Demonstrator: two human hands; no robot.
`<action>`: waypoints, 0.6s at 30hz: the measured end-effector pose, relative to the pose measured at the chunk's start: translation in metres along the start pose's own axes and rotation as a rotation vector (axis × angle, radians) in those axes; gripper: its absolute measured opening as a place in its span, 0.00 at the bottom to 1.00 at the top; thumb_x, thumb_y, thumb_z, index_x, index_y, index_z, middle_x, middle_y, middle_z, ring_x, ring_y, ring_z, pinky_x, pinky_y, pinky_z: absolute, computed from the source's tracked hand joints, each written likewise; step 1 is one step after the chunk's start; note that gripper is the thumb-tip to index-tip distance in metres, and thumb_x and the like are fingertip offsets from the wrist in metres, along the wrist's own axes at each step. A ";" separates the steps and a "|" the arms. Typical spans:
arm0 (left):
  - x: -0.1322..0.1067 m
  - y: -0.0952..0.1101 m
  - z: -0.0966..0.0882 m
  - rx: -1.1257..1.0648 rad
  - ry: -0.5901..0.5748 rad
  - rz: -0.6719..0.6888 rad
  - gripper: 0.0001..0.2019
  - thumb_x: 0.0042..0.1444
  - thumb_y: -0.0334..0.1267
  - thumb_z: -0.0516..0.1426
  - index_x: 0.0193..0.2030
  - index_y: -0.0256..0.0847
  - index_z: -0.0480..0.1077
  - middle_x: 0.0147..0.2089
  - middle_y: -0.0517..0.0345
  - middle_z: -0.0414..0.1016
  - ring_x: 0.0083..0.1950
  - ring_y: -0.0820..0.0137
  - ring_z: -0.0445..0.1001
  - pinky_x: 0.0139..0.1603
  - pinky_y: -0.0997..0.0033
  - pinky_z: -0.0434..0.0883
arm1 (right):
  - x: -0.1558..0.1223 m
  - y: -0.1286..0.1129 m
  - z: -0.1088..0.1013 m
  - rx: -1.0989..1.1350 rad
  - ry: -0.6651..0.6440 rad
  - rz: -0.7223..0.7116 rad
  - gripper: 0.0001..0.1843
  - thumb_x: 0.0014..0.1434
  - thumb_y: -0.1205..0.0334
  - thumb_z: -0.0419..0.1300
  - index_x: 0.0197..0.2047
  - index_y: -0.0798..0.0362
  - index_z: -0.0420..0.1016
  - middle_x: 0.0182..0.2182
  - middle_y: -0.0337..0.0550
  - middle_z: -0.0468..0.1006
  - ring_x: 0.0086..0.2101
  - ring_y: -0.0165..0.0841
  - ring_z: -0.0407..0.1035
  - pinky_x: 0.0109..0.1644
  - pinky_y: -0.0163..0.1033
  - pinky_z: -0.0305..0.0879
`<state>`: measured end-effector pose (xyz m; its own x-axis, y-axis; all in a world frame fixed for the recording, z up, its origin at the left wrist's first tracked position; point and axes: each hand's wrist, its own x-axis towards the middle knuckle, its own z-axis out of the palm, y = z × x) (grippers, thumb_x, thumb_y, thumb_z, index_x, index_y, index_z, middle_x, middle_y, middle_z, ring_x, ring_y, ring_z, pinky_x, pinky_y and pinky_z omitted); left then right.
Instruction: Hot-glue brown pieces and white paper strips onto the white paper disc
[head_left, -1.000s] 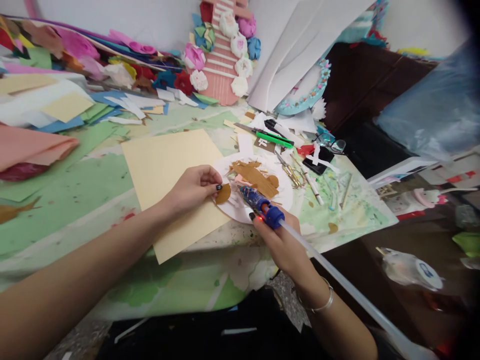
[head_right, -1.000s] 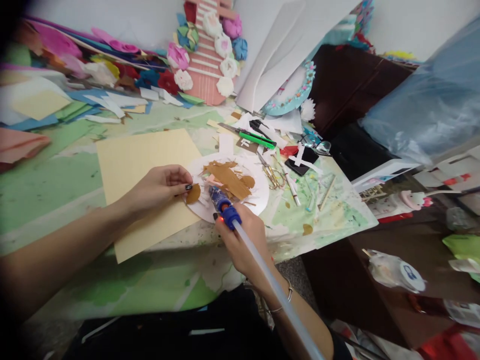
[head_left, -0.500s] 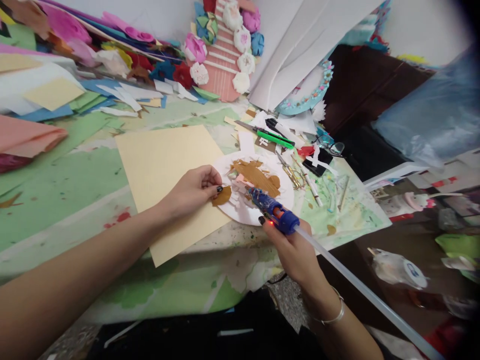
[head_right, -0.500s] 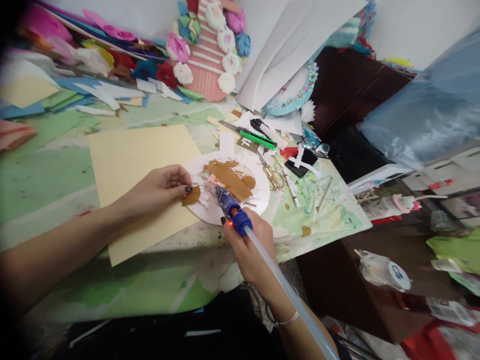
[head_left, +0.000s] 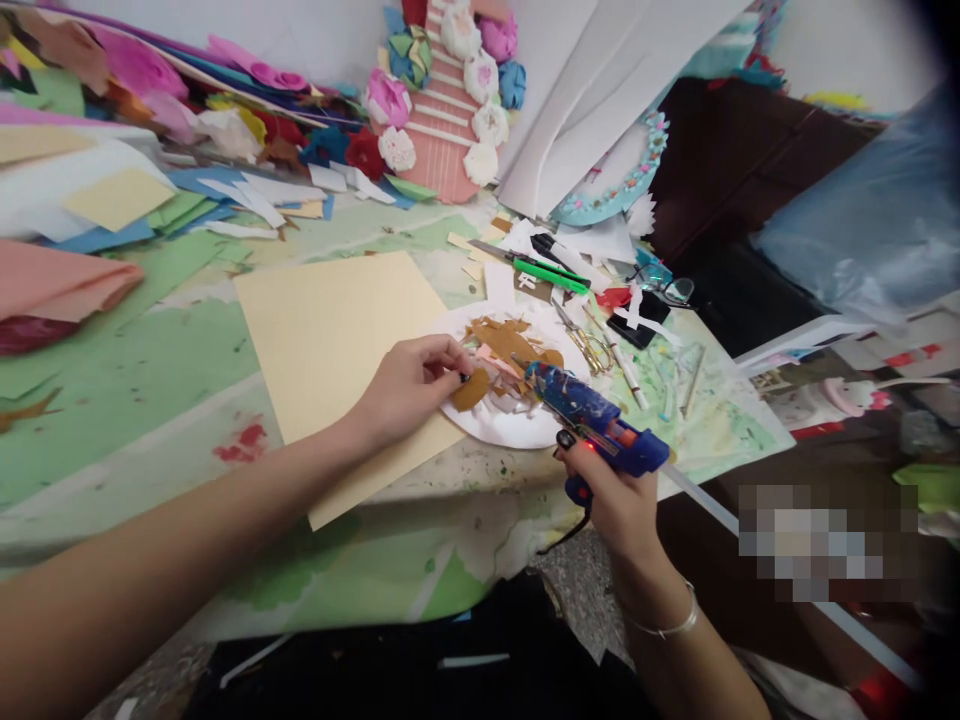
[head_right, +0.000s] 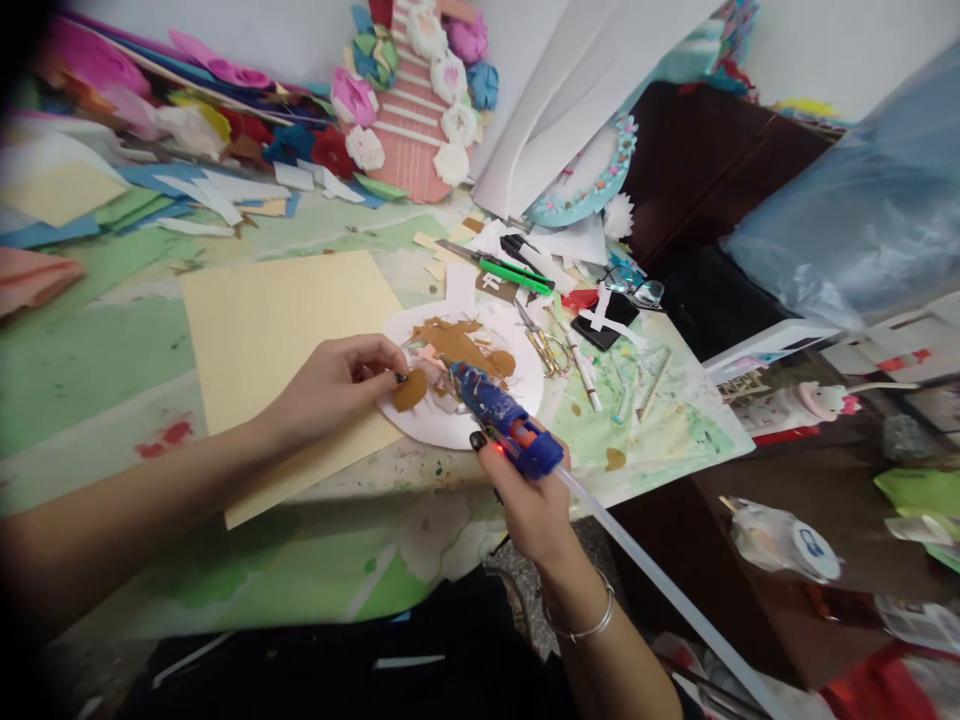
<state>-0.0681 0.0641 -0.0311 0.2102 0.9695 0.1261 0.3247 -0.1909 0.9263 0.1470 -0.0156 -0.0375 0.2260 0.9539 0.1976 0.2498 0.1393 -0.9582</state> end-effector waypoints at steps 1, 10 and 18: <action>0.000 0.001 0.003 0.033 0.014 0.010 0.05 0.51 0.33 0.55 0.31 0.39 0.73 0.31 0.58 0.76 0.30 0.72 0.69 0.33 0.71 0.66 | 0.002 0.000 0.000 0.039 0.013 0.009 0.11 0.49 0.55 0.66 0.26 0.52 0.72 0.22 0.38 0.68 0.23 0.29 0.60 0.25 0.36 0.59; 0.001 -0.003 0.009 0.113 0.117 0.047 0.08 0.53 0.32 0.55 0.31 0.42 0.76 0.33 0.58 0.79 0.33 0.70 0.73 0.38 0.69 0.70 | 0.011 0.010 -0.006 0.210 0.023 0.072 0.11 0.48 0.53 0.66 0.27 0.51 0.72 0.23 0.38 0.70 0.23 0.30 0.61 0.26 0.37 0.63; 0.001 -0.007 0.013 0.080 0.135 0.047 0.07 0.53 0.33 0.57 0.32 0.42 0.78 0.37 0.56 0.80 0.35 0.70 0.74 0.40 0.67 0.72 | 0.013 0.017 -0.006 0.287 0.014 0.054 0.10 0.48 0.54 0.66 0.24 0.51 0.72 0.23 0.39 0.69 0.24 0.31 0.63 0.29 0.39 0.66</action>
<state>-0.0585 0.0643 -0.0420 0.1025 0.9701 0.2198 0.3911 -0.2425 0.8878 0.1598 -0.0025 -0.0498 0.2454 0.9584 0.1459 -0.0392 0.1602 -0.9863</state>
